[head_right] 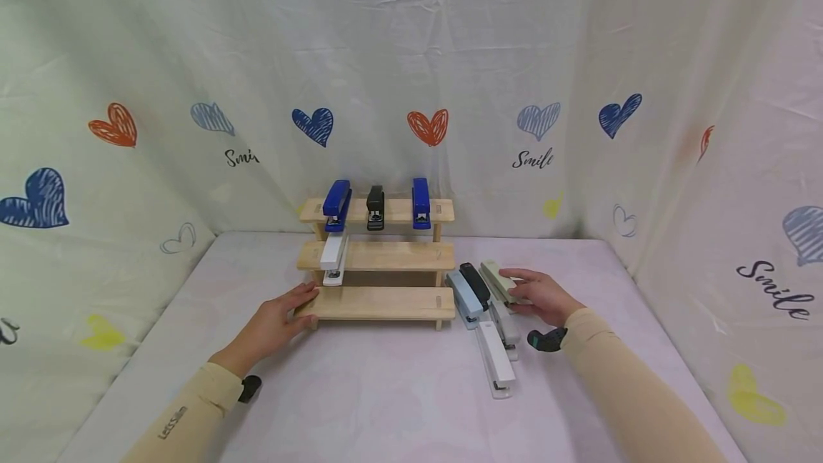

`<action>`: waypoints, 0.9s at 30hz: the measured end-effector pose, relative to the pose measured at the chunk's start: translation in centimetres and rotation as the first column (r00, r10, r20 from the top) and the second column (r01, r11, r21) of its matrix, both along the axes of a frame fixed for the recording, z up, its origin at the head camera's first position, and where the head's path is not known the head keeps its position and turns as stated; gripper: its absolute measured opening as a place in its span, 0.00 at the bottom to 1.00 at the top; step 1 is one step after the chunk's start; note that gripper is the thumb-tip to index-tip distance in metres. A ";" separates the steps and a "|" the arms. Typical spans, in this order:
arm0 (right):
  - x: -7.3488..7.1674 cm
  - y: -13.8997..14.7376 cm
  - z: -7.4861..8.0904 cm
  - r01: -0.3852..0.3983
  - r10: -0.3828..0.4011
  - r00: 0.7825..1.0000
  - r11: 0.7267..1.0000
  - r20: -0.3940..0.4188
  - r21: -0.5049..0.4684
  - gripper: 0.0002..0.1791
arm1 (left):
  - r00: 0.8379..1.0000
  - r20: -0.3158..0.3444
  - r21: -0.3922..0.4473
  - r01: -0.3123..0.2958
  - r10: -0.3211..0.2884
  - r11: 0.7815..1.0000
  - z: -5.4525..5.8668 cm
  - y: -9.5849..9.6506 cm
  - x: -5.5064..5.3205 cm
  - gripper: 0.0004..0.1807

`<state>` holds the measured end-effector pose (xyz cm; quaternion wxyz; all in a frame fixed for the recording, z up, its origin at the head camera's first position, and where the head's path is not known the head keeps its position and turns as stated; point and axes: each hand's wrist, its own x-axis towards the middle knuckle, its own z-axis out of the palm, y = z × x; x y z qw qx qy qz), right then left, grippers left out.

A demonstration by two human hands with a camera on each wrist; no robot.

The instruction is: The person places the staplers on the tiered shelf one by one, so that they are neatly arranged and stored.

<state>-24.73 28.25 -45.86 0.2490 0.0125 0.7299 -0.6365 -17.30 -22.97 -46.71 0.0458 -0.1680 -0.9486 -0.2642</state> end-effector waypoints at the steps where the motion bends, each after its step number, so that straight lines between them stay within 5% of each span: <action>1: 0.0 0.0 0.0 0.007 -0.007 1.000 1.000 0.004 -0.002 0.31 | 1.000 0.000 0.000 0.000 0.000 1.000 0.0 0.0 0.0 0.31; 27: -0.2 0.1 -0.6 0.046 -0.045 0.999 0.998 0.010 -0.047 0.32 | 1.000 0.008 0.008 0.010 -0.010 1.000 -0.2 -0.2 -0.2 0.32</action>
